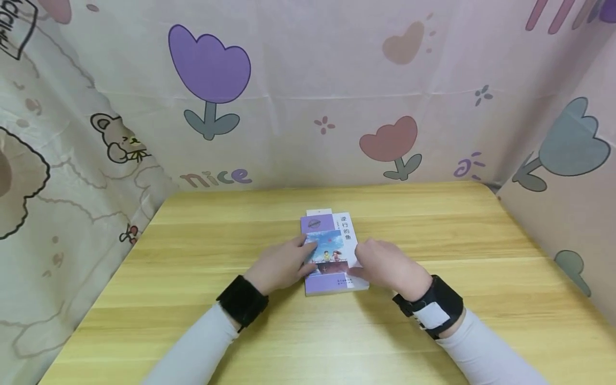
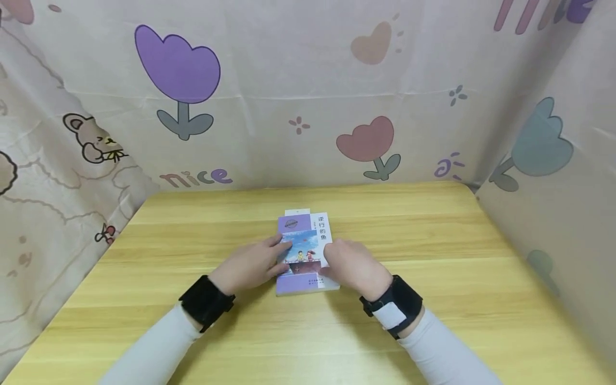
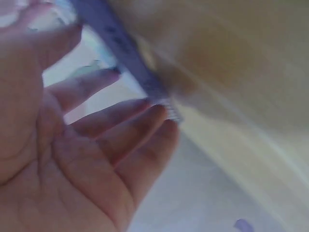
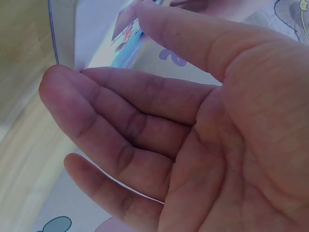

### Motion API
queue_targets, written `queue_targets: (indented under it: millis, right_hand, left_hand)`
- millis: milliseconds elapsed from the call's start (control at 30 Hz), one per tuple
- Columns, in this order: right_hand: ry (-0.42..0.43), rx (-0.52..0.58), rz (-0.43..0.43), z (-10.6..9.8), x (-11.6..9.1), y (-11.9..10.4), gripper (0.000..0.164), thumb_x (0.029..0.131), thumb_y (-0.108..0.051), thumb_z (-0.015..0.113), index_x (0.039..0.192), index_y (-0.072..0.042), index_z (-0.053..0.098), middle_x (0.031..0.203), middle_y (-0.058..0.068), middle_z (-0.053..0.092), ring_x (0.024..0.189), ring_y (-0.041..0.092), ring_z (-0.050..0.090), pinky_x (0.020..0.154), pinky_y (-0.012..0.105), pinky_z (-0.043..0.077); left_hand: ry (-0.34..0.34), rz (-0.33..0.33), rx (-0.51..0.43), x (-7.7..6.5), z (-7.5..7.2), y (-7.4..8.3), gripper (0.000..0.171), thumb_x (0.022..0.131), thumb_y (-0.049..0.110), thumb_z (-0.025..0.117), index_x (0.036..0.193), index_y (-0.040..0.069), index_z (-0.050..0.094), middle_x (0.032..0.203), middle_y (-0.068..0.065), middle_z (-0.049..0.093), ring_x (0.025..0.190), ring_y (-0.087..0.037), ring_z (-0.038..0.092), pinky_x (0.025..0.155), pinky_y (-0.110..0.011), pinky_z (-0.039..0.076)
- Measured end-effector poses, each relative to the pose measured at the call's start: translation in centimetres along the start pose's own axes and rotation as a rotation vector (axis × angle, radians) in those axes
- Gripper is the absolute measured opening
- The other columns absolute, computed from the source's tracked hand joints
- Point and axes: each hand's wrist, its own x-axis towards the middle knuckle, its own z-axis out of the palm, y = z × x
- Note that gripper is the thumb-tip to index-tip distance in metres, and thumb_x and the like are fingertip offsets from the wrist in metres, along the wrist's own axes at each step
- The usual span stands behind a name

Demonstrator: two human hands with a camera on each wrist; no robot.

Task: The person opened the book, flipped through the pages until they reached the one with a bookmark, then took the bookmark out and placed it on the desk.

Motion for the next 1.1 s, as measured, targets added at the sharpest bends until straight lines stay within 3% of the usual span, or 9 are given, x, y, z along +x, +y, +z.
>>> queue_targets:
  millis: [67, 200, 333, 533, 667, 933, 1100]
  right_hand:
    - [-0.005, 0.015, 0.012, -0.1, 0.0, 0.1, 0.025, 0.085, -0.030, 0.073, 0.089, -0.006, 0.068, 0.063, -0.002, 0.053, 0.051, 0.011, 0.046, 0.046, 0.025, 0.039]
    - [-0.009, 0.055, 0.004, -0.4, -0.1, 0.4, 0.022, 0.085, -0.027, 0.073, 0.097, -0.009, 0.070, 0.068, -0.004, 0.057, 0.053, 0.011, 0.048, 0.049, 0.026, 0.041]
    - [-0.016, 0.079, -0.011, -0.5, -0.3, 0.7, 0.020, 0.083, -0.022, 0.075, 0.100, -0.012, 0.072, 0.072, -0.006, 0.061, 0.057, 0.011, 0.050, 0.052, 0.026, 0.043]
    - [-0.030, 0.046, 0.015, -0.7, -0.3, 1.1, 0.015, 0.081, -0.021, 0.076, 0.082, -0.009, 0.068, 0.065, -0.003, 0.055, 0.055, 0.011, 0.045, 0.048, 0.025, 0.037]
    - [-0.016, 0.007, 0.017, -0.7, -0.2, 1.4, 0.023, 0.078, -0.017, 0.078, 0.069, -0.011, 0.058, 0.059, -0.002, 0.047, 0.052, 0.011, 0.040, 0.046, 0.025, 0.033]
    - [-0.032, 0.037, -0.004, -0.4, -0.2, 1.7, 0.025, 0.079, -0.019, 0.078, 0.068, -0.012, 0.057, 0.060, -0.003, 0.049, 0.052, 0.010, 0.043, 0.047, 0.024, 0.035]
    - [-0.035, 0.068, -0.016, -0.4, -0.2, 1.8, 0.028, 0.079, -0.019, 0.077, 0.063, -0.013, 0.055, 0.057, -0.005, 0.044, 0.050, 0.008, 0.038, 0.045, 0.023, 0.031]
  left_hand:
    - [0.003, 0.031, 0.018, -1.2, -0.3, 0.5, 0.063, 0.093, 0.053, 0.054, 0.140, 0.012, 0.053, 0.135, -0.016, 0.052, 0.113, -0.027, 0.057, 0.088, -0.041, 0.050]
    - [0.025, 0.083, -0.005, -3.1, -0.6, 1.1, 0.065, 0.087, 0.053, 0.062, 0.134, 0.009, 0.057, 0.124, -0.011, 0.059, 0.101, -0.022, 0.062, 0.080, -0.036, 0.054]
    - [0.022, 0.109, -0.036, -4.2, -0.5, 1.7, 0.067, 0.087, 0.049, 0.065, 0.135, 0.004, 0.056, 0.128, -0.013, 0.058, 0.107, -0.024, 0.061, 0.084, -0.036, 0.052]
    - [0.061, 0.121, -0.048, -4.4, -0.1, 2.0, 0.052, 0.091, 0.033, 0.066, 0.131, 0.002, 0.058, 0.127, -0.011, 0.060, 0.105, -0.022, 0.062, 0.083, -0.035, 0.053]
    - [0.071, 0.129, -0.042, -4.3, -0.2, 2.1, 0.047, 0.090, 0.031, 0.067, 0.127, 0.002, 0.061, 0.121, -0.010, 0.064, 0.101, -0.020, 0.064, 0.081, -0.033, 0.053]
    - [0.071, 0.145, -0.052, -4.3, -0.3, 2.0, 0.045, 0.090, 0.027, 0.068, 0.126, 0.002, 0.062, 0.116, -0.009, 0.065, 0.092, -0.014, 0.064, 0.078, -0.030, 0.054]
    - [0.087, 0.153, -0.063, -4.2, -0.1, 2.0, 0.041, 0.089, 0.023, 0.068, 0.125, 0.002, 0.062, 0.116, -0.009, 0.064, 0.094, -0.016, 0.065, 0.077, -0.029, 0.054]
